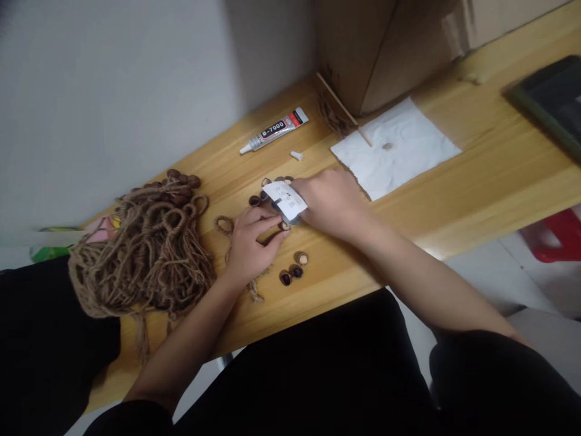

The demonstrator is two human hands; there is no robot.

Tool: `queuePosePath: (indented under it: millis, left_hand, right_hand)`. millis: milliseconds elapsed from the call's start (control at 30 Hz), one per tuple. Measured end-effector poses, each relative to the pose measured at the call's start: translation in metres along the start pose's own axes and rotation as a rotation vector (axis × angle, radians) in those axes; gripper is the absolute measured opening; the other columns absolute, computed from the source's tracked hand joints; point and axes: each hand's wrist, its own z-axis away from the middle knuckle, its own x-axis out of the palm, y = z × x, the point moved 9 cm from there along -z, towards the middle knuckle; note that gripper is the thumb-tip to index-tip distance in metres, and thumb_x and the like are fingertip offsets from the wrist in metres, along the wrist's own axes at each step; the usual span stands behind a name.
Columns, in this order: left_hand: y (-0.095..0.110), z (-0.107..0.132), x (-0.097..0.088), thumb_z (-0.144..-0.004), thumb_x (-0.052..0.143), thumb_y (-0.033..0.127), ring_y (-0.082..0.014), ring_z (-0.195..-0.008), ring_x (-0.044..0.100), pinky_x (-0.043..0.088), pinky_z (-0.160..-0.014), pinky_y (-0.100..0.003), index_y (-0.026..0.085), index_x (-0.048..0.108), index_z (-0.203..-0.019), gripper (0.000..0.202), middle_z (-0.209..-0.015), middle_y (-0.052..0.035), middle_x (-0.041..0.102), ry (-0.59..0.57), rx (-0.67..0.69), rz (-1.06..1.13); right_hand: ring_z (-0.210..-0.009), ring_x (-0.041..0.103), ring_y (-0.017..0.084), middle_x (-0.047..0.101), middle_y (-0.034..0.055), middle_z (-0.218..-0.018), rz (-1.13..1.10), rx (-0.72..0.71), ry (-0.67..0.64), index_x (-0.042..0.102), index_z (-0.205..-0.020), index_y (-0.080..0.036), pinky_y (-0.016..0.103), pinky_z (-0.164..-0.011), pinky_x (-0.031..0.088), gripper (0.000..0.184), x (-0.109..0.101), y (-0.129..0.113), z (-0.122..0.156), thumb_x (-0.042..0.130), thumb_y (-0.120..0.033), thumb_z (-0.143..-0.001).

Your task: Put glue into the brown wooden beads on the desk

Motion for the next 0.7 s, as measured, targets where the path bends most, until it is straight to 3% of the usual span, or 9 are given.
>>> queuePosePath:
  millis: [367,700]
  left_hand:
    - [0.0,-0.0002,0.0009,-0.077,0.067,0.021,-0.0214,-0.088,0.059,0.044,-0.08,-0.038,0.021,0.069,-0.085,0.008,-0.087,-0.0034,0.066,-0.02,-0.007,-0.014]
    - [0.0006,-0.0004,0.0,-0.076,0.068,0.021,-0.0206,-0.085,0.06,0.044,-0.078,-0.038,0.022,0.069,-0.087,0.011,-0.086,-0.0023,0.067,0.002,0.005,-0.013]
  right_hand:
    - [-0.061,0.051,0.015,0.061,0.0065,-0.067,0.005,-0.004,-0.011,0.065,-0.085,-0.016,0.026,-0.055,0.021,0.024,-0.0001,-0.0058,-0.0004,0.046,-0.03,-0.08]
    - [-0.065,0.055,0.018,0.061,0.0069,-0.068,0.006,0.0,-0.007,0.064,-0.083,-0.018,0.027,-0.056,0.027,0.021,0.0006,-0.0001,-0.0006,0.049,-0.031,-0.078]
